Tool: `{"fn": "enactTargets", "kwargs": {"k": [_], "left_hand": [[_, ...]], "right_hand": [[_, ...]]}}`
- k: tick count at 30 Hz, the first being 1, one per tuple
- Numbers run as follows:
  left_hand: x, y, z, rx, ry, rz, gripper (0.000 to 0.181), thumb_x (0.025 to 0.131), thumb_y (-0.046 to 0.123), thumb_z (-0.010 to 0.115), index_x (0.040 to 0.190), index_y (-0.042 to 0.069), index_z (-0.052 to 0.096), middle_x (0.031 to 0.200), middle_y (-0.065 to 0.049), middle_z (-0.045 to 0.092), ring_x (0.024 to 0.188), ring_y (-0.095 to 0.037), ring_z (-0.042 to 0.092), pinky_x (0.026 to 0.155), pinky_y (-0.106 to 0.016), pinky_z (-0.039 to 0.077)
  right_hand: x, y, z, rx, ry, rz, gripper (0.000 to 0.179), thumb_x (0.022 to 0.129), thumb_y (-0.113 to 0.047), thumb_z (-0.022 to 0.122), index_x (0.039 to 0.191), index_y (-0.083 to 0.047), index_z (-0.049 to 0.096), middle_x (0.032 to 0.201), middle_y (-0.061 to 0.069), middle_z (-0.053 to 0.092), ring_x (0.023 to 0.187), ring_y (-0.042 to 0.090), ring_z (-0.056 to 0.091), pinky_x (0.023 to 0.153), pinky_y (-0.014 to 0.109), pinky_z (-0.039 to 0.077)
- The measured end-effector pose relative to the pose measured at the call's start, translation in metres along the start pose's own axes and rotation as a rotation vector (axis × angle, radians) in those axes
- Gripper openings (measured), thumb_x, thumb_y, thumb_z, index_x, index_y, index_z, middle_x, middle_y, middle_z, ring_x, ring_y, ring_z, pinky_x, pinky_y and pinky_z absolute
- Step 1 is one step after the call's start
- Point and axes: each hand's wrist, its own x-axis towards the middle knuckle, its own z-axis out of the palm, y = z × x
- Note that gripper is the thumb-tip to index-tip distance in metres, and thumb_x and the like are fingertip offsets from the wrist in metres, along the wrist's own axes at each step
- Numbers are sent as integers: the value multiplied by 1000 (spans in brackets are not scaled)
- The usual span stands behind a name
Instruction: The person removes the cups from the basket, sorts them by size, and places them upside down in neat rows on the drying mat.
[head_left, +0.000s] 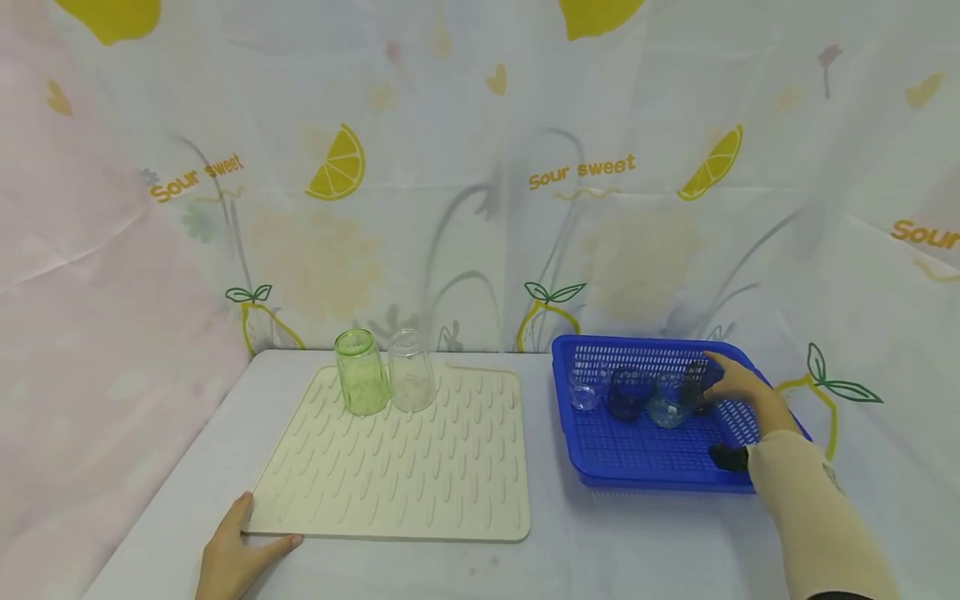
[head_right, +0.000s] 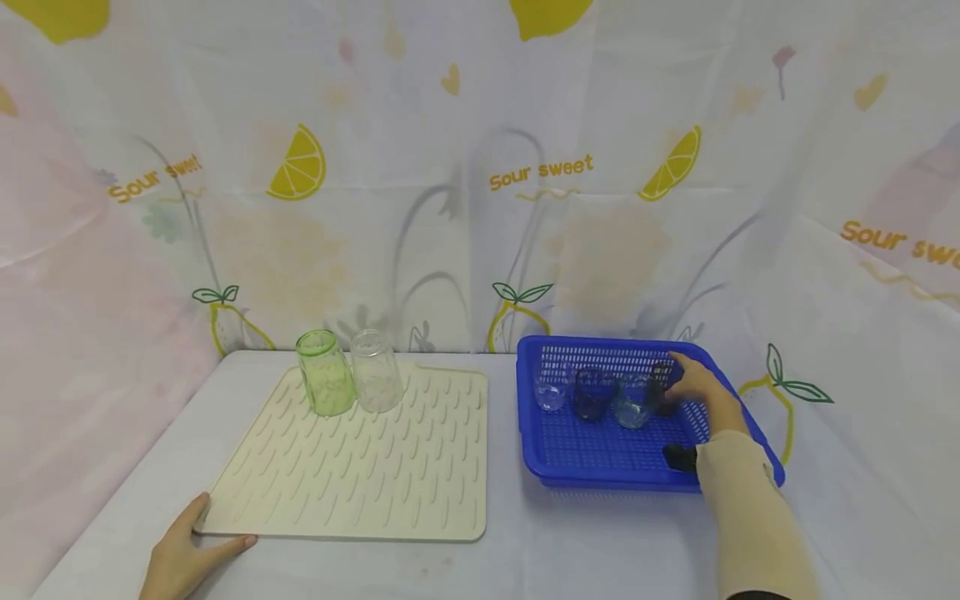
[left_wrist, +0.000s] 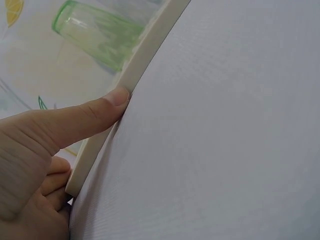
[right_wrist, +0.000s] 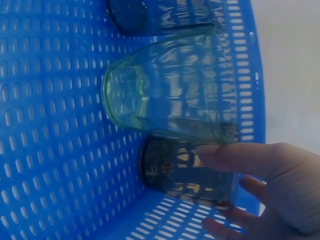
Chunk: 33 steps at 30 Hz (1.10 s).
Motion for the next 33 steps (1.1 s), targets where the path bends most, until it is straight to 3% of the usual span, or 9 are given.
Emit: {"fn": "enactTargets", "kwargs": {"k": [6, 15, 23, 33], "left_hand": [[-1, -1, 1, -5, 20, 39, 122, 69, 36, 83, 142, -16, 1, 146, -39, 7, 135, -54, 9, 112, -61, 13], [-2, 0, 1, 5, 40, 55, 119, 69, 33, 83, 141, -18, 4, 144, -41, 9, 133, -55, 12, 111, -62, 15], [-3, -1, 1, -1, 41, 61, 119, 69, 33, 83, 140, -19, 3, 144, -42, 9, 133, -55, 11, 111, -62, 14], [-2, 0, 0, -14, 5, 12, 125, 66, 38, 83, 142, -15, 0, 146, -39, 6, 135, -53, 7, 113, -60, 11]], "right_hand": [[4, 5, 3, -29, 33, 32, 78, 71, 0, 66, 133, 19, 24, 131, 49, 23, 119, 66, 23, 98, 73, 26], [0, 4, 4, -125, 58, 82, 80, 72, -17, 74, 124, 28, 32, 124, 50, 34, 115, 64, 33, 98, 69, 31], [-5, 7, 4, -75, 41, 140, 78, 74, -23, 74, 115, 30, 36, 109, 47, 46, 102, 58, 47, 91, 64, 42], [-14, -5, -4, -16, 222, 84, 83, 78, -21, 70, 124, 33, 28, 114, 48, 43, 103, 58, 45, 89, 63, 44]]}}
